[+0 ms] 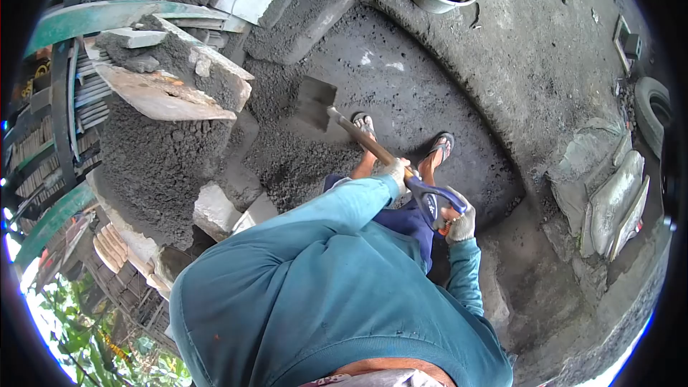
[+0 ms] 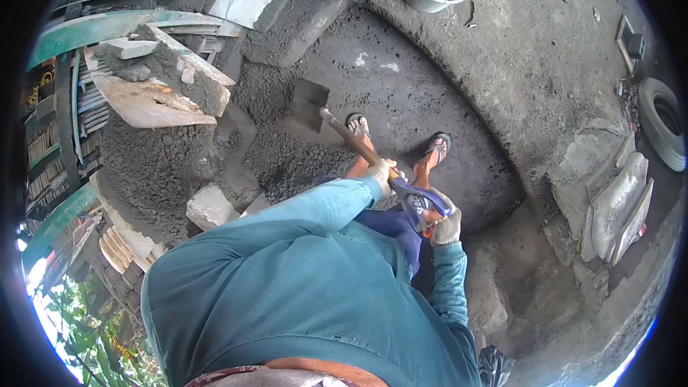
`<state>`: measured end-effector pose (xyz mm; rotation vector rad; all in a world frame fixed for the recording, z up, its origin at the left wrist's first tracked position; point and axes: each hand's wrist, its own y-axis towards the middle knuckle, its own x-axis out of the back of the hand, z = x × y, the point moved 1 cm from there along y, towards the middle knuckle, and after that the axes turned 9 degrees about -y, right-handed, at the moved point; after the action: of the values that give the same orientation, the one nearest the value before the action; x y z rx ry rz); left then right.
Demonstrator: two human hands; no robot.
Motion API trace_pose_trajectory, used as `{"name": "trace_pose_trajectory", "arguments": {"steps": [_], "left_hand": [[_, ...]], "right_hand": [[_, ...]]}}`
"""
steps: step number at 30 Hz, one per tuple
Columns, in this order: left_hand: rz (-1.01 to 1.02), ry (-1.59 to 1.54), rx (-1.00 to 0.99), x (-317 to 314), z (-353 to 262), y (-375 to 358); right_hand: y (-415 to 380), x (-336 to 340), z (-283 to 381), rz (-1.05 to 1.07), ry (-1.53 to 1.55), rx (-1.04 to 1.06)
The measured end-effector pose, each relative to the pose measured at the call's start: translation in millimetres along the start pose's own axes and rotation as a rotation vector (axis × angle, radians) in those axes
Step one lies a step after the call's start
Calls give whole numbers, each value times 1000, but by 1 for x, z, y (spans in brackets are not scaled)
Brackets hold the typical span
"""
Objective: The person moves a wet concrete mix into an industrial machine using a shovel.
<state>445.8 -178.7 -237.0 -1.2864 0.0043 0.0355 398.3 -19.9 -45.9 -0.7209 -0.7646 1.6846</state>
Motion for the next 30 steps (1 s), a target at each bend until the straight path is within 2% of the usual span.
{"name": "trace_pose_trajectory", "arguments": {"steps": [4, 5, 6, 7, 8, 9, 11, 13, 15, 16, 17, 19, 21, 22, 23, 25, 26, 27, 28, 29, 30], "left_hand": [[-64, 90, 38, 19, 7, 31], [-114, 83, 19, 23, -3, 44], [-71, 123, -37, 38, -18, 70], [-66, 206, -63, 32, -38, 47], [-80, 203, -41, 43, -65, 63], [-56, 168, -56, 40, -86, 38], [75, 194, -192, 68, -122, 38], [94, 188, -166, 64, -116, -20], [14, 325, -285, 98, -122, -4], [-131, 529, -456, 107, -128, -13], [-166, 579, -443, 108, -129, -36], [-185, 648, -388, 127, -154, -32], [-254, 638, -523, 115, -198, -29], [-192, 653, -449, 122, -240, -12], [-152, 509, -280, 111, -271, -9], [-130, 650, -237, 84, -297, -17], [-157, 678, -262, 81, -297, -5], [-183, 697, -275, 85, -281, 13], [-432, 1068, -407, 69, -260, -20], [-395, 1074, -439, 83, -255, -5], [-372, 1024, -423, 88, -245, -5]], "right_hand": [[-1, -1, -31, -73, 13, -99], [9, 2, -49, -52, 16, -96], [30, -3, -77, -75, 0, -33], [46, -13, -101, -99, -16, 23], [58, -28, -113, -58, 25, -52], [72, -50, -118, -17, 70, -126], [87, -101, -113, 40, 75, -170], [100, -134, -131, 130, 39, -203], [86, -159, -142, 139, -2, -149], [72, -166, -144, 187, -59, -172], [55, -173, -130, 208, -46, -142], [51, -196, -142, 248, 0, -148], [77, -245, -165, 31, -69, -131], [113, -265, -193, 135, -173, -99], [118, -284, -133, 191, -38, -264], [161, -301, -150, 114, -115, -185], [179, -289, -176, 86, -1, -187], [205, -260, -208, 192, -58, -240], [236, -224, -238, 295, -114, -291], [258, -190, -258, 230, 11, -344], [251, -169, -213, 147, -132, -357]]}}
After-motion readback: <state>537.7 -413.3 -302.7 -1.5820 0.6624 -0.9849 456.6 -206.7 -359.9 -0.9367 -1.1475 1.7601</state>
